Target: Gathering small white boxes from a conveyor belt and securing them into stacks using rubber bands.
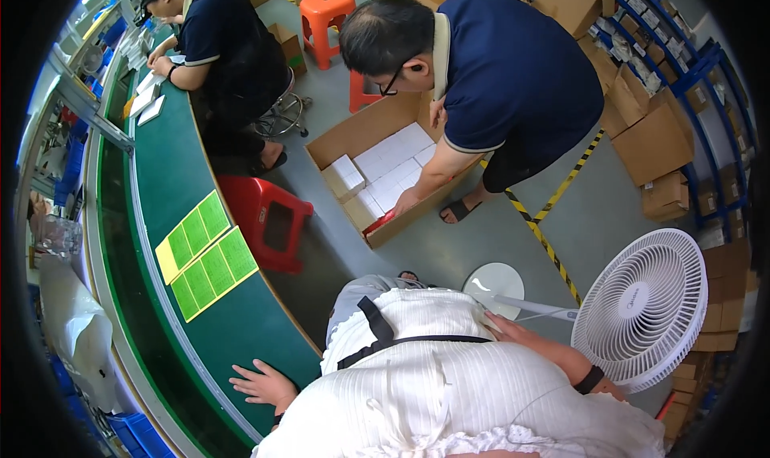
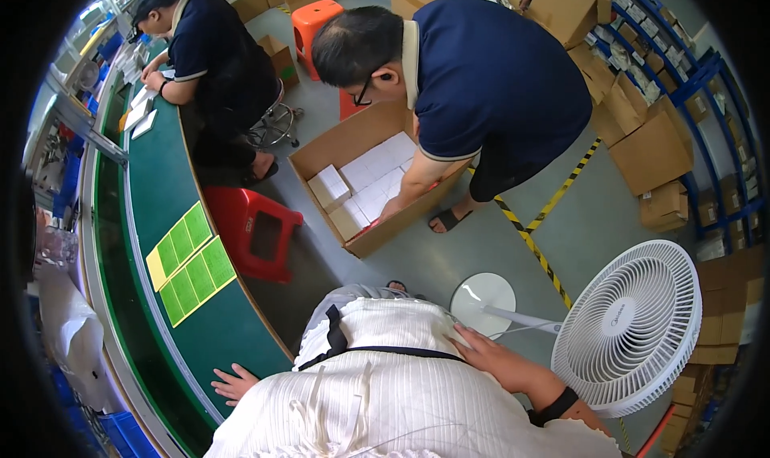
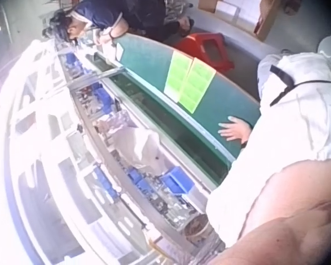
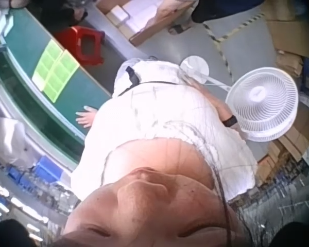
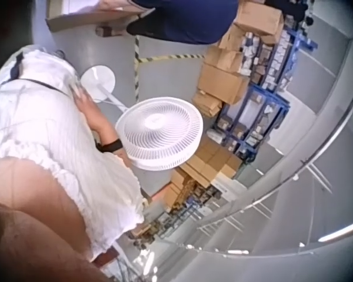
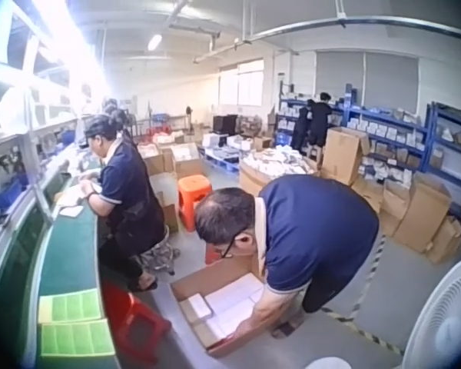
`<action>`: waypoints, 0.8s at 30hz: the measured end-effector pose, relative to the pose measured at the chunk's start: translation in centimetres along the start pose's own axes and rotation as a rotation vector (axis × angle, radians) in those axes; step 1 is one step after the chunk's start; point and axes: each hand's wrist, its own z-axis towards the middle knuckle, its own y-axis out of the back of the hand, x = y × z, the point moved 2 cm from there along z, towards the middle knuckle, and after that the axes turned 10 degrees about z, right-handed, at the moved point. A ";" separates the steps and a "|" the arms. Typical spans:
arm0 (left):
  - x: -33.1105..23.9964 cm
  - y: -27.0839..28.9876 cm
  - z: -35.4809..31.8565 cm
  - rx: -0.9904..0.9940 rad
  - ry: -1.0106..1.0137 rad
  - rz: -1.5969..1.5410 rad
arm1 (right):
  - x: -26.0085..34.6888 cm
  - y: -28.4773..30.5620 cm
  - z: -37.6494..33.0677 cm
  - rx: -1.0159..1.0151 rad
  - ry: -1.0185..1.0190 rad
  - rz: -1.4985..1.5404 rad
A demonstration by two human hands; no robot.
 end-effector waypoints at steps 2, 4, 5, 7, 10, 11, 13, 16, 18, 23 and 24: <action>0.1 0.0 -0.1 -0.008 -0.003 -0.010 | -1.4 -0.4 0.0 -0.002 0.024 -0.048; 0.0 0.0 -0.1 -0.007 -0.010 -0.023 | -2.0 -0.4 -0.2 0.025 0.046 0.095; 0.1 0.0 -0.2 -0.016 -0.012 -0.018 | -0.2 0.4 -0.3 0.028 0.048 0.087; 0.4 -0.3 -0.3 -0.021 -0.005 -0.013 | 5.7 2.8 -0.8 0.073 -0.037 0.165; 0.5 -0.3 -0.2 -0.039 -0.018 -0.036 | 7.5 3.3 -1.1 0.079 -0.110 0.188; 0.3 -0.1 -0.2 -0.036 -0.020 -0.038 | 7.6 3.2 -1.1 0.080 -0.113 0.189; 0.3 -0.1 -0.2 -0.031 -0.022 -0.039 | 7.5 3.2 -1.0 0.072 -0.099 0.147; 0.2 -0.2 -0.2 -0.035 -0.021 -0.039 | 7.3 3.2 -0.9 0.082 -0.110 0.171; 0.1 0.2 -0.4 -0.021 -0.014 -0.038 | 6.0 2.7 -1.0 0.062 -0.017 0.086; 0.3 -0.2 -0.3 -0.031 -0.018 -0.040 | 3.0 1.5 -0.8 0.049 0.061 0.011; 0.3 -0.1 -0.3 -0.031 -0.017 -0.041 | 2.9 1.5 -0.8 0.050 0.057 -0.011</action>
